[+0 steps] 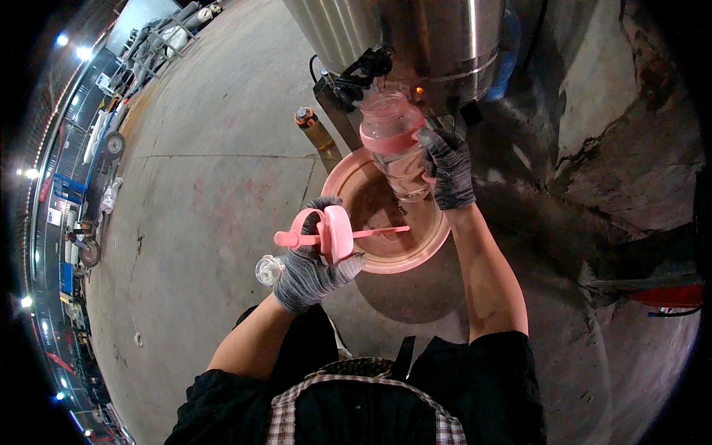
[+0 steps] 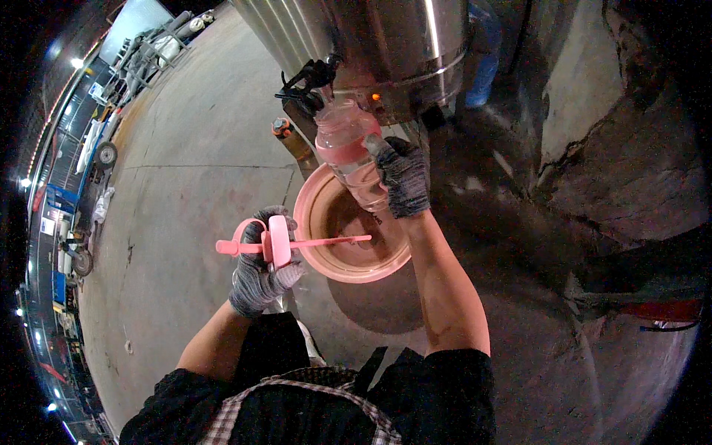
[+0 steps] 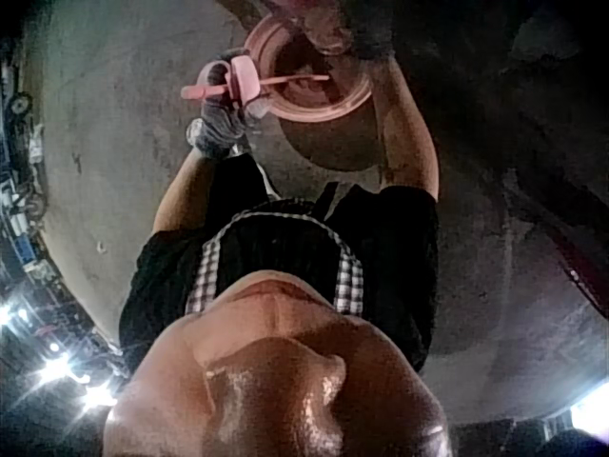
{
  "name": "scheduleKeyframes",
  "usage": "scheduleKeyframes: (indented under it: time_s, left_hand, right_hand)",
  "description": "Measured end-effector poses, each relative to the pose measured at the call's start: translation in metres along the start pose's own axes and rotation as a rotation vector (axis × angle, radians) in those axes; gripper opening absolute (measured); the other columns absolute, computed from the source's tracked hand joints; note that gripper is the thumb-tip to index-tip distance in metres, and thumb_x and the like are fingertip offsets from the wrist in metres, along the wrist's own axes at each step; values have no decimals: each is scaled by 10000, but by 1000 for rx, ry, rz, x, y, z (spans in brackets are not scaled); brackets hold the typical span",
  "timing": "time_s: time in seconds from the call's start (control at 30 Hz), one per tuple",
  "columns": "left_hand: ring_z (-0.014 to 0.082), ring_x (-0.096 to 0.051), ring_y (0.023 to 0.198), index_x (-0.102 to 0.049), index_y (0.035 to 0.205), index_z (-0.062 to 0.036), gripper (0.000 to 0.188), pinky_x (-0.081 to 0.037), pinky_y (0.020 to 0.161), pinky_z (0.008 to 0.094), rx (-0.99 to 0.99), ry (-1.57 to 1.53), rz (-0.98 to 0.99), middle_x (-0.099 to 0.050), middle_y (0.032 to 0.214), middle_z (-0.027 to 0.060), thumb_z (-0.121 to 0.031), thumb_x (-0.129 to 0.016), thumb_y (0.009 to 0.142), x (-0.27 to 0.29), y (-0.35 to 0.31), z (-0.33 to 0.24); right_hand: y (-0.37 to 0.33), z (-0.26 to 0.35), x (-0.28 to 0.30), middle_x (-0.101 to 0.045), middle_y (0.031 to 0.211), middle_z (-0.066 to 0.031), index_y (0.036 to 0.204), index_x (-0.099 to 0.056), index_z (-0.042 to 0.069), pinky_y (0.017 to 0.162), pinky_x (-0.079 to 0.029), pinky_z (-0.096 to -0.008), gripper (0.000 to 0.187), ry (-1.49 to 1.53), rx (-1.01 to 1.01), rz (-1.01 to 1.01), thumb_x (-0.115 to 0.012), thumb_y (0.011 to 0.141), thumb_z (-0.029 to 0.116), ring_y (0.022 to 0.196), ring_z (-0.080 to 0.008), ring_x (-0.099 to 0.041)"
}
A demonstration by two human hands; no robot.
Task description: The person fills a clear jar and then a pink bottle with water from a large metal dispenser dispenser, capping both containers.
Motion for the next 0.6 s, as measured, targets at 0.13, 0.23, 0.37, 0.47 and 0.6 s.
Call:
scheduleKeyframes:
  time_s: [0.13,0.23,0.37,0.47,0.6]
  left_hand:
    - [142,-508,956,-392,1222,-62,772,-457,810,298,7,-55,-11,-497,1089,40,-247,-803,596,0,-1,0]
    - [142,-507,954,-394,1218,-62,767,-458,809,299,13,-69,-3,-495,1087,40,-226,-804,592,-1,-1,-5]
    - [144,-507,955,-394,1217,-65,765,-458,817,305,-6,-6,1,-494,1087,41,-205,-804,587,1,-1,-4]
    - [145,-506,959,-392,1218,-66,765,-458,820,307,-15,-30,1,-491,1091,43,-201,-803,587,1,-1,-3]
    - [144,-503,967,-391,1217,-67,758,-457,823,308,15,-110,-3,-487,1095,44,-211,-799,595,0,-1,-4]
  right_hand:
    - [1,-1,2,-427,525,68,633,-582,125,422,-268,-216,237,13,9,-23,-702,770,276,450,-41,-368]
    - [-2,4,1,-423,521,71,625,-574,128,412,-261,-217,243,15,7,-37,-704,770,272,437,-41,-362]
    - [-2,0,3,-420,516,70,598,-543,135,402,-255,-220,280,-12,-17,-55,-715,759,286,424,-43,-355]
    - [-3,1,2,-417,513,70,580,-524,137,398,-253,-220,304,-25,-18,-53,-724,748,293,422,-43,-357]
    - [-2,-1,3,-414,503,68,573,-525,135,393,-251,-220,305,3,-10,-51,-720,754,284,416,-44,-363]
Point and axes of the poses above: each hand's wrist, its own y-axis towards the middle knuckle, its own x-axis out of the back of the hand, z = x × y, the point moved 10 cm from there along y, towards the middle knuckle
